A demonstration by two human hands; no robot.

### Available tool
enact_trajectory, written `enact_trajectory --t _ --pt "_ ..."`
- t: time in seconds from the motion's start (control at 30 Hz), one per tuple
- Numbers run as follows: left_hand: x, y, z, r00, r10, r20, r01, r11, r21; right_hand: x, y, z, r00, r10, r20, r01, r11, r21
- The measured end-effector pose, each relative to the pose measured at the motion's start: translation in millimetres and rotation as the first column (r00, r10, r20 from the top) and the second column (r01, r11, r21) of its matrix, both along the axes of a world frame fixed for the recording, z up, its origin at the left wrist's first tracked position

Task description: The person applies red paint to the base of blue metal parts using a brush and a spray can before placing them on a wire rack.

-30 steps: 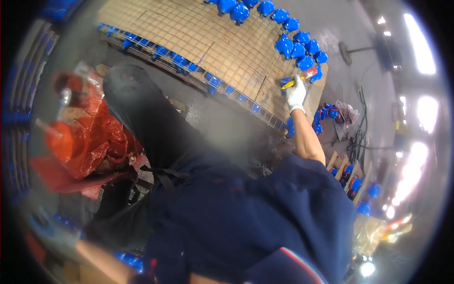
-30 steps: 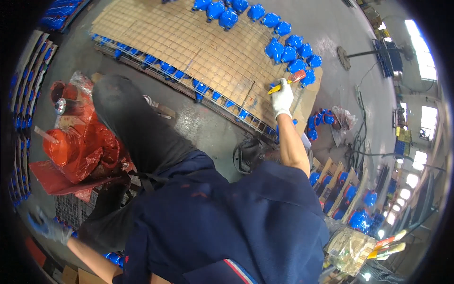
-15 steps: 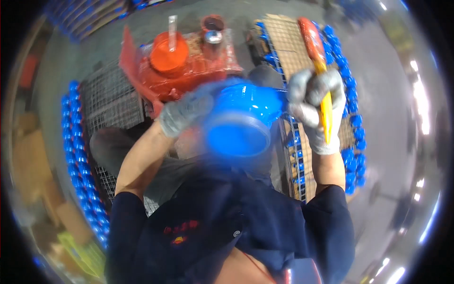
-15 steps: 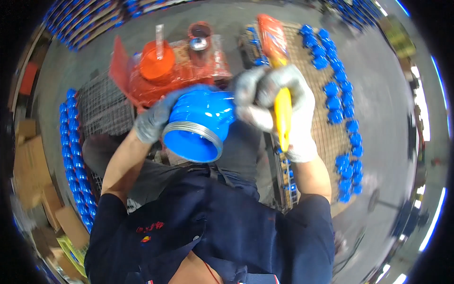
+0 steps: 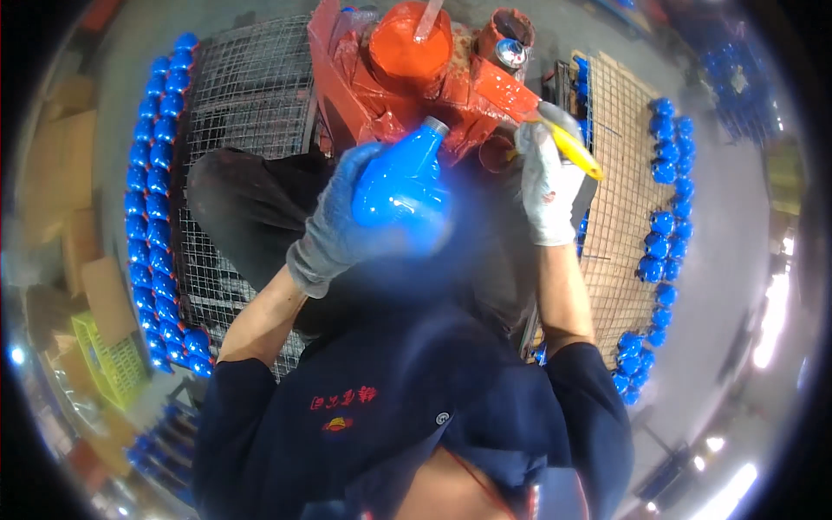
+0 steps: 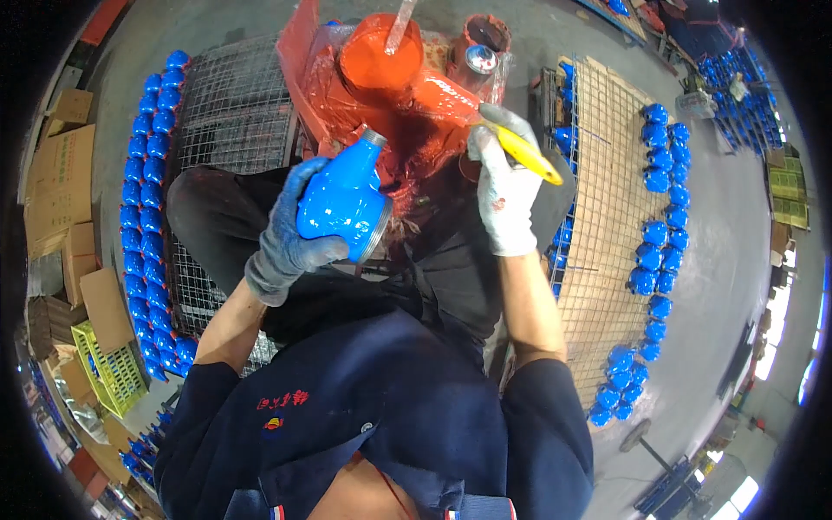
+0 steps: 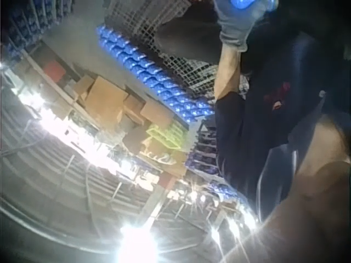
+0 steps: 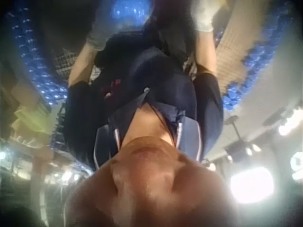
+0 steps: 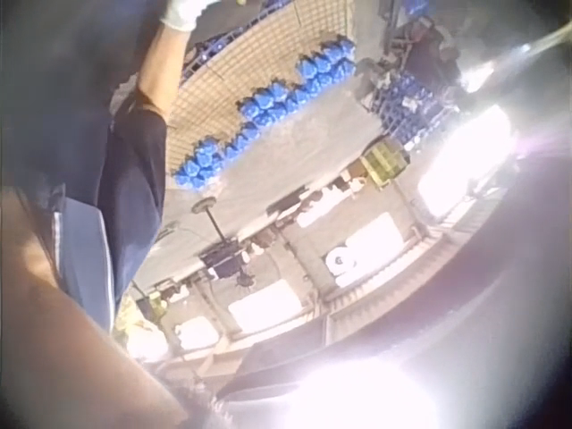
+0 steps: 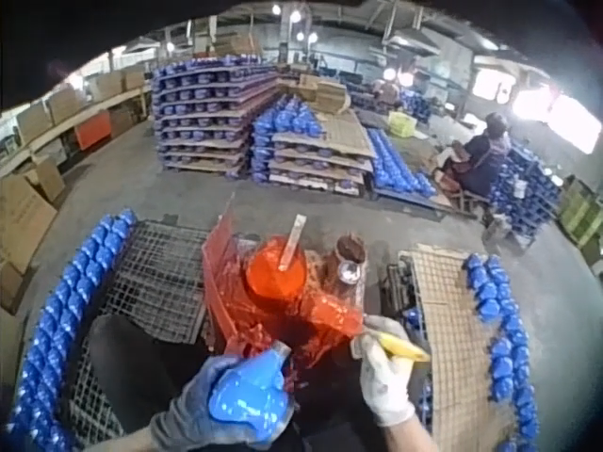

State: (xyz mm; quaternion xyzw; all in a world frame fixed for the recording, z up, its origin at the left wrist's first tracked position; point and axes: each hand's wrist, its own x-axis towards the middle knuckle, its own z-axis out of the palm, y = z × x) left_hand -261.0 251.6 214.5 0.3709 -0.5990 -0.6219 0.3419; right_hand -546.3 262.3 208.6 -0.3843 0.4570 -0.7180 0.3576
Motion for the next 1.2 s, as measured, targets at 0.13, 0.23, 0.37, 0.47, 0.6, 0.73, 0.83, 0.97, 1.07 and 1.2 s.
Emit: enact_trajectory --t 0.13,0.23,0.37,0.47,0.6,0.73,0.83,0.97,1.07,1.2 --pt "-4 -6 16 0.943 0.112 0.314 0.058 0.872 -0.486 -8 2 55 0.862 -0.019 -0.506 -0.057 0.989 -0.134" --pt "7 -17 8 0.976 0.003 0.217 0.076 0.934 -0.350 -21 -15 71 0.757 -0.023 -0.652 -0.139 0.971 -0.195" --pt "23 -67 22 0.963 -0.082 -0.257 0.137 0.970 0.203 -51 -32 69 0.839 -0.069 -0.540 -0.006 0.991 -0.136" --pt "19 -106 29 0.870 -0.025 -0.492 0.170 0.952 0.253 -90 -56 49 0.705 -0.088 -0.704 0.020 0.994 -0.104" --pt "5 -161 24 0.570 0.099 -0.816 0.489 0.757 0.433 -126 -62 29 0.719 -0.037 -0.694 -0.044 0.994 -0.099" --pt "11 -172 24 0.539 0.175 -0.824 0.426 0.787 0.446 -149 -38 17 0.461 -0.073 -0.884 0.092 0.995 -0.034" --pt "-5 -175 22 0.490 0.221 -0.843 0.513 0.709 0.484 -181 7 -35 0.507 -0.050 -0.861 0.124 0.992 0.016" --pt "12 -182 3 0.526 0.245 -0.814 0.430 0.750 0.503 -177 72 -111 0.366 0.075 -0.928 0.287 0.939 0.189" --pt "-7 -178 4 0.469 0.193 -0.862 0.580 0.669 0.465 -154 116 -165 0.412 0.112 -0.904 0.415 0.860 0.296" --pt "0 -187 3 0.575 0.068 -0.815 0.533 0.725 0.436 -119 116 -210 0.427 0.255 -0.868 0.460 0.764 0.451"
